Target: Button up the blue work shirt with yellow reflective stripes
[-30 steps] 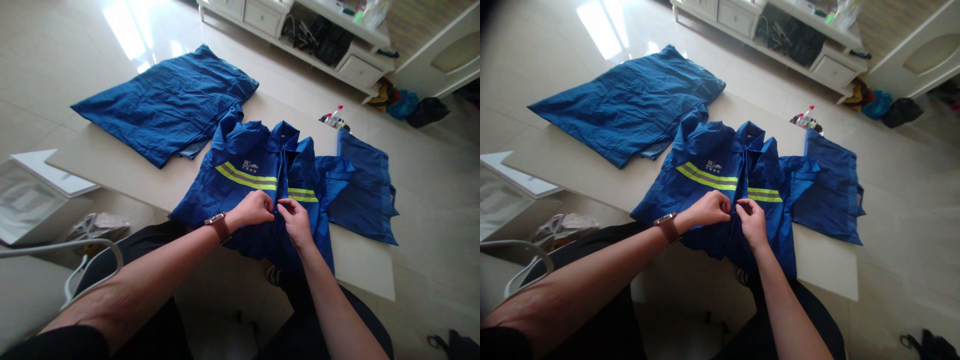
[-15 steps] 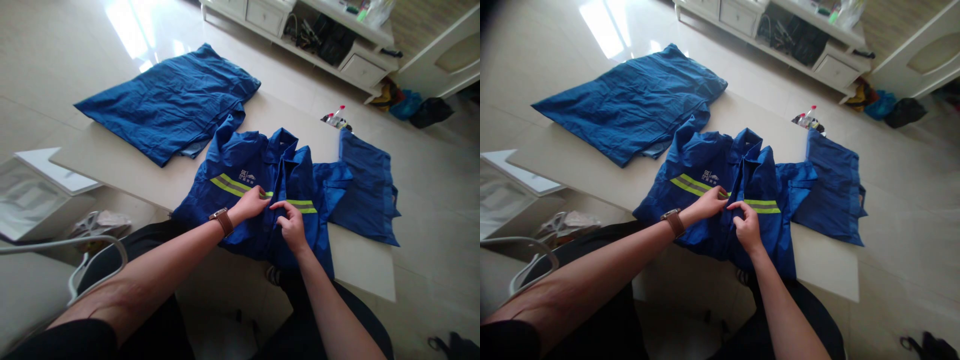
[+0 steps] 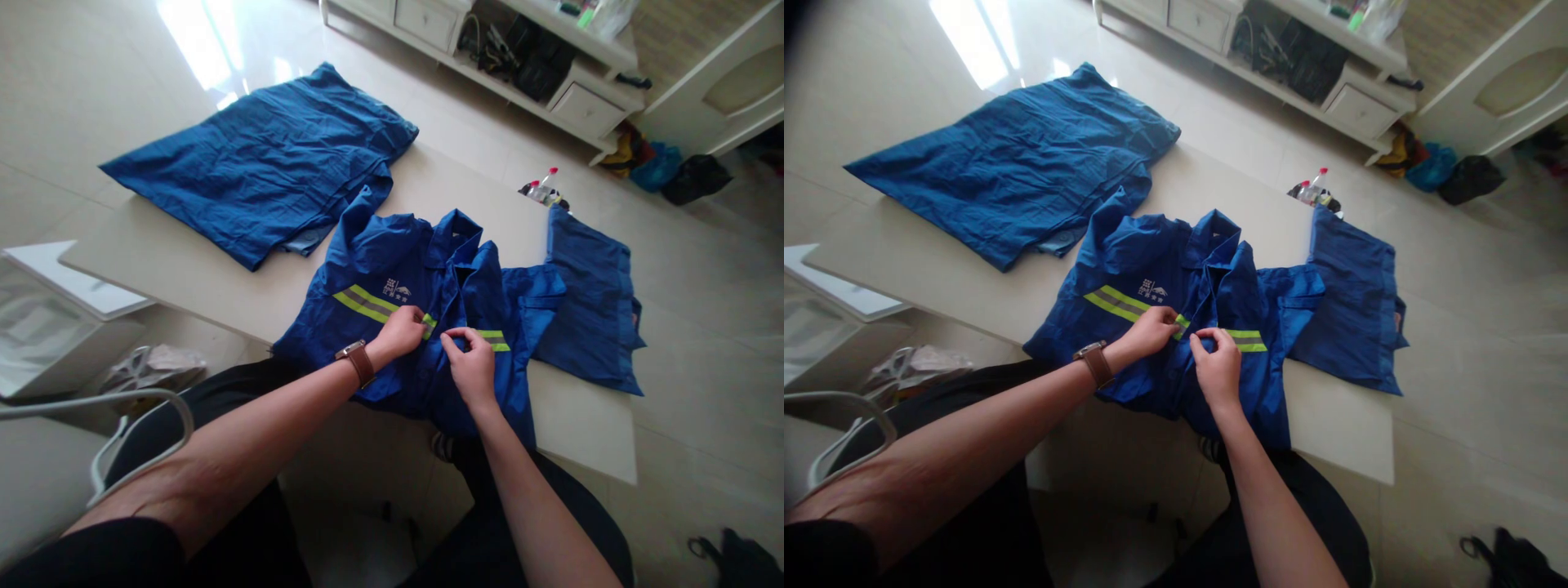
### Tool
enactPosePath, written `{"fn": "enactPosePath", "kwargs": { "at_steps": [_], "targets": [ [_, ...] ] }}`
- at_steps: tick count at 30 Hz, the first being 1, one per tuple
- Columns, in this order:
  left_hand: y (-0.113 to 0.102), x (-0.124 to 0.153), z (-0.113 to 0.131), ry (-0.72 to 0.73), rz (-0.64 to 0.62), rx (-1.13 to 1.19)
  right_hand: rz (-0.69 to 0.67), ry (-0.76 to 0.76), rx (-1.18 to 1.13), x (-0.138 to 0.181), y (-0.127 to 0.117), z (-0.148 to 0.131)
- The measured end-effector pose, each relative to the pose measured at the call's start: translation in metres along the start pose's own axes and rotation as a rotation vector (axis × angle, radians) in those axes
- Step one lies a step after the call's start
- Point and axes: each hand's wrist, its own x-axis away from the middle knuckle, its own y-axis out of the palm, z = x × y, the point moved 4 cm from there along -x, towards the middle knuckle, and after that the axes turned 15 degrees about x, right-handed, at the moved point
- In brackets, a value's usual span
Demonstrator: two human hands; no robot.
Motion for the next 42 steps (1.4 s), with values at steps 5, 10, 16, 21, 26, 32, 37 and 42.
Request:
{"fn": "enactPosePath", "kwargs": {
  "at_steps": [5,10,16,21,26,32,37,42],
  "targets": [
    [-0.001,0.005,0.008,0.006,-0.035,0.057,0.042,-0.018,0.083,-0.002,0.004,0.004],
    [-0.001,0.017,0.019,0.03,-0.024,-0.106,0.038,-0.039,0.085,-0.003,0.011,0.008],
    [0.002,0.019,0.019,0.157,-0.09,-0.14,0.006,-0.073,0.015,-0.003,0.016,0.007],
    [0.001,0.016,0.019,0.143,-0.049,-0.172,0.016,-0.115,0.014,-0.001,0.013,0.003],
    [-0.002,0.016,0.024,0.151,0.006,-0.088,0.052,-0.123,-0.01,0.0,0.009,0.003],
    [-0.003,0.015,0.024,0.163,0.005,-0.01,0.09,-0.116,-0.033,0.0,0.005,0.0],
    [-0.005,0.015,0.024,0.261,0.052,-0.028,0.083,-0.108,-0.052,0.0,0.005,-0.002],
    [-0.005,0.016,0.026,0.272,0.045,-0.019,0.061,-0.135,-0.053,0.0,0.006,-0.001]
  ]
}}
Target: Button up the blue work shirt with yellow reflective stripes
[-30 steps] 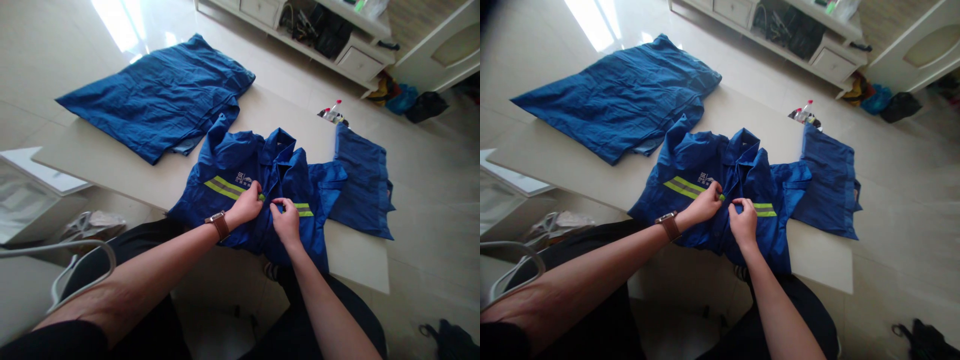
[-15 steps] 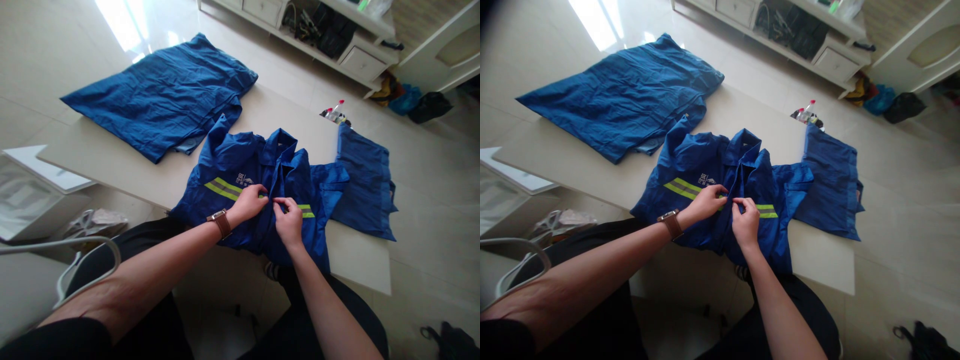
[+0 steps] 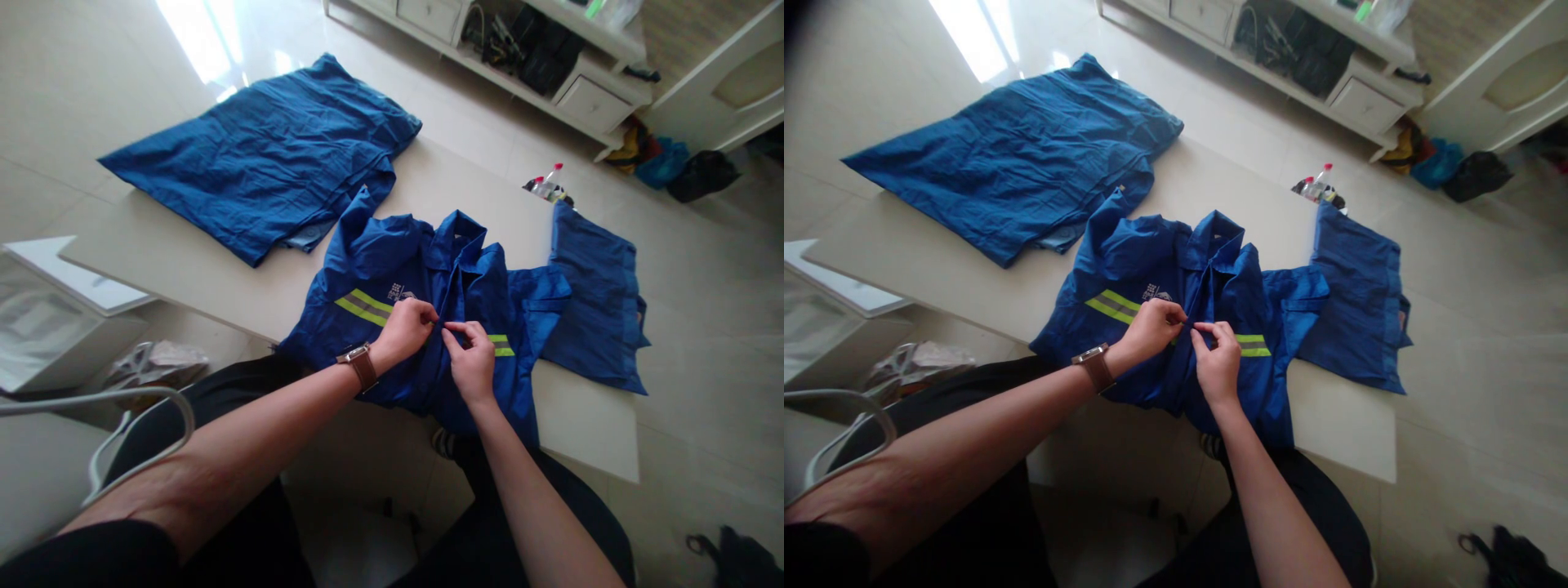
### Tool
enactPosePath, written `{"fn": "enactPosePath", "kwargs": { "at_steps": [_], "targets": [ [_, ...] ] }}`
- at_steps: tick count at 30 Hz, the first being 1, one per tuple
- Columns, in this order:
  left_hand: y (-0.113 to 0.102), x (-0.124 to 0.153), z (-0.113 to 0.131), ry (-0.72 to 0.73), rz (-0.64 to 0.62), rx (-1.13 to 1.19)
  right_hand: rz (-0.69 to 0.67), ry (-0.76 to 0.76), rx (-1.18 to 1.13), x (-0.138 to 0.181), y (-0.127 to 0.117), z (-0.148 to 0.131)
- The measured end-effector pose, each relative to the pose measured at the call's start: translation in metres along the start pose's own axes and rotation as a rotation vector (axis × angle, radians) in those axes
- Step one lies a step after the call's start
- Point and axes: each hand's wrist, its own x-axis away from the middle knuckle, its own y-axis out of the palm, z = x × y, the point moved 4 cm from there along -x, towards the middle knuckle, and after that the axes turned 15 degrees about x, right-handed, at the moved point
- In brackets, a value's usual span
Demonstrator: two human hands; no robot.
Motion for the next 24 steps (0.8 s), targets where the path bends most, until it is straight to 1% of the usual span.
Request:
{"fn": "enactPosePath", "kwargs": {
  "at_steps": [7,12,17,22,24],
  "targets": [
    [0.0013,0.0033,0.0014,-0.051,0.024,0.12,0.005,-0.005,-0.009,-0.0016,-0.0018,0.0006],
    [0.0014,0.005,0.0023,-0.046,0.069,0.165,0.0,0.057,-0.029,-0.0015,-0.0001,0.005],
    [0.0021,0.0063,0.0051,-0.038,0.061,0.133,-0.014,0.102,-0.025,-0.0007,0.0022,0.0041],
    [0.0019,0.0067,0.0077,0.019,0.059,0.038,-0.041,0.086,0.007,0.0006,0.0026,0.0015],
    [0.0014,0.0069,0.0087,0.032,0.056,0.01,-0.02,0.05,0.055,0.0006,0.0001,-0.0006]
  ]
}}
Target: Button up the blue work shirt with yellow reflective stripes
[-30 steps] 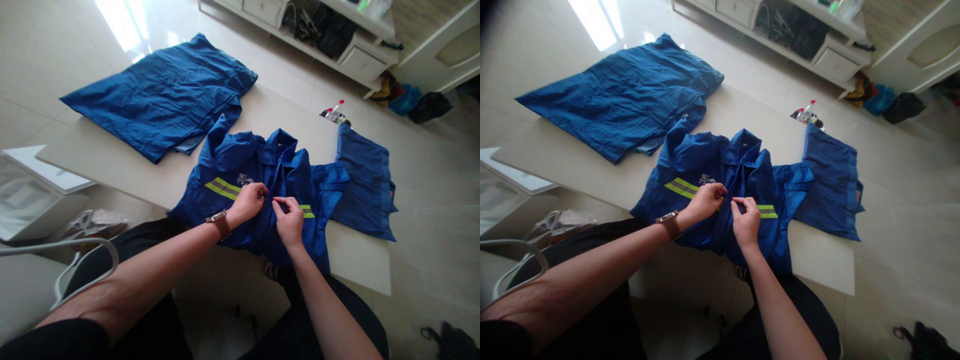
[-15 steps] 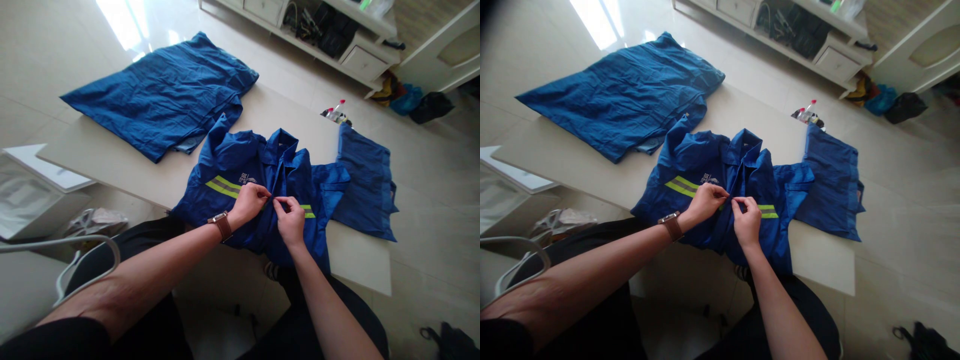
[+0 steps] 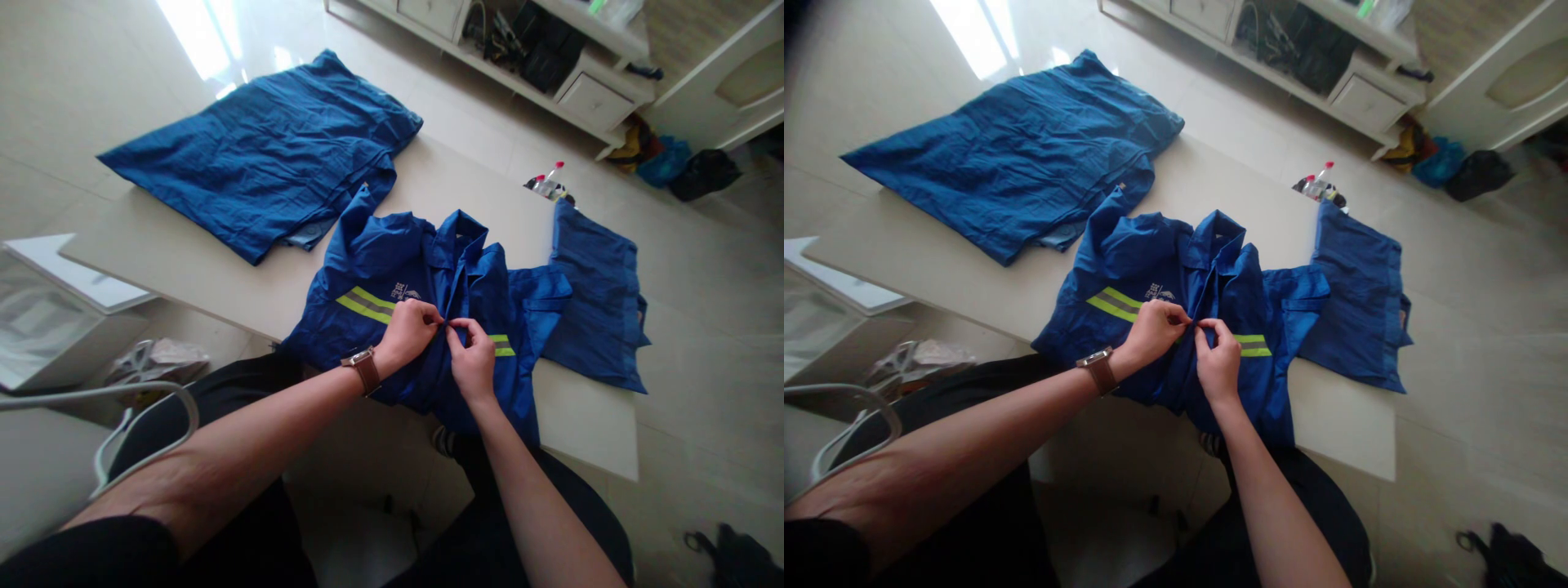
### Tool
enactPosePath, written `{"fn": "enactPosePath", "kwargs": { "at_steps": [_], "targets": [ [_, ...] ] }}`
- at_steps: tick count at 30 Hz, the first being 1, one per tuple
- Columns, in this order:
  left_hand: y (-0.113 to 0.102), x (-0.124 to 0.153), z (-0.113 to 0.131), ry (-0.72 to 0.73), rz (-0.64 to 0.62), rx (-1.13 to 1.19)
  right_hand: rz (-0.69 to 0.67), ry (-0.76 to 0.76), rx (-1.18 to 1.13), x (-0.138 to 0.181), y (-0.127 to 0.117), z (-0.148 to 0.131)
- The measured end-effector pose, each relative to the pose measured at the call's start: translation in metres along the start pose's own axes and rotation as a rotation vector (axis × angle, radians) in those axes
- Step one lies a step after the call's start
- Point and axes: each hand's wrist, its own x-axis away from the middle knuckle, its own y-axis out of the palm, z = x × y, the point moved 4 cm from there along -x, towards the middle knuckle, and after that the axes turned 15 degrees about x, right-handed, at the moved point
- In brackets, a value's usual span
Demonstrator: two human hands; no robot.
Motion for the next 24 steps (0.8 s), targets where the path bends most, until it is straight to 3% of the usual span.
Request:
{"fn": "enactPosePath", "kwargs": {
  "at_steps": [7,11,15,19,24],
  "targets": [
    [0.003,0.0,-0.003,-0.094,-0.094,0.223,0.074,-0.148,0.097,-0.002,-0.008,-0.004],
    [0.008,-0.001,-0.011,-0.187,-0.067,0.45,0.068,-0.165,0.119,-0.001,-0.007,-0.005],
    [0.009,0.0,-0.013,-0.219,-0.049,0.49,0.085,-0.155,0.121,-0.002,-0.01,-0.011],
    [0.006,0.0,-0.006,-0.203,-0.056,0.462,0.088,-0.077,0.046,-0.006,-0.01,-0.007],
    [0.004,0.003,0.004,-0.086,-0.064,0.329,-0.039,0.212,-0.302,-0.012,0.008,0.02]
  ]
}}
